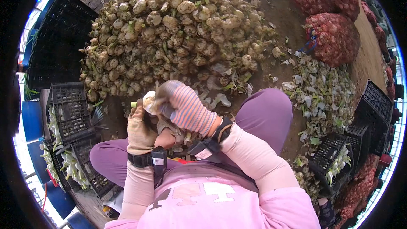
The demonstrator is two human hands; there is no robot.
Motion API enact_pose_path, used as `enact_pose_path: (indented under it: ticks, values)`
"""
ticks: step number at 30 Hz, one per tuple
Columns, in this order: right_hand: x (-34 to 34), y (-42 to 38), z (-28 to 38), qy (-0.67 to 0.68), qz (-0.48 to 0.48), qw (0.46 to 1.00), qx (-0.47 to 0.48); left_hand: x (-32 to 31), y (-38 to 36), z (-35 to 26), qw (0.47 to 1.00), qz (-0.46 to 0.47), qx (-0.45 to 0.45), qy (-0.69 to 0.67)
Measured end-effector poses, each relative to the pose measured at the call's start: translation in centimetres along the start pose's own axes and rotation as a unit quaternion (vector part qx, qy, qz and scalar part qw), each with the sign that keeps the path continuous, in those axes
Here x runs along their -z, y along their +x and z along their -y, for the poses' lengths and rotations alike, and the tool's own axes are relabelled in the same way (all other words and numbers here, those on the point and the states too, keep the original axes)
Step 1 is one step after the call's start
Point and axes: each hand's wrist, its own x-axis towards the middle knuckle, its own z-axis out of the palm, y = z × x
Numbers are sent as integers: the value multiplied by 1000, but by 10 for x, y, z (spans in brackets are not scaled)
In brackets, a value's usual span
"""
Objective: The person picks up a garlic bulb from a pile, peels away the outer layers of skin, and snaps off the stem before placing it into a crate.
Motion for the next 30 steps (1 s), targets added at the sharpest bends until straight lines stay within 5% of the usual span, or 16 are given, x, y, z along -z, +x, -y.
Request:
enact_pose_path:
  ticks: [1,2,4,6,8,10,11,14,20,22,23,24,26,28,29,30]
  values:
    - [-1,-1,7,270,-66,942,-191,-8,-3,-5,998,-1,7,-67]
    - [-2,-3,11,509,-123,772,-359,-12,-5,-6,991,-6,15,-134]
    - [-5,-9,-2,546,-143,741,-365,-9,-2,-2,996,24,-57,-71]
    - [-5,-6,-2,631,-177,634,-411,-6,0,-3,994,9,-105,-2]
    - [-7,-6,4,580,-155,687,-410,-6,-1,-9,995,-34,-59,-74]
    - [-18,-4,9,381,-111,892,-215,-9,-1,-17,995,-90,-17,-40]
    - [-26,-6,4,305,-125,929,-169,-4,1,-12,995,-83,-48,-1]
    - [-20,-7,0,345,-65,883,-310,38,18,22,995,-8,-97,-22]
    - [-15,4,10,501,-111,767,-385,3,9,5,991,-92,-30,-87]
    - [-19,8,16,481,-149,805,-313,12,13,4,965,-113,57,-232]
    - [-23,5,8,344,-108,907,-218,3,8,-1,972,-104,48,-204]
    - [-22,1,1,344,-107,907,-219,4,8,-1,972,-105,48,-204]
    - [-17,-3,-8,100,-33,981,-162,9,7,1,989,-76,54,-112]
    - [-18,0,-7,80,-41,984,-151,16,8,1,992,-56,48,-103]
    - [-20,-1,-5,281,-72,912,-291,17,6,-4,990,-75,-4,-120]
    - [-19,0,-2,462,-99,779,-412,19,5,-9,984,-94,-56,-138]
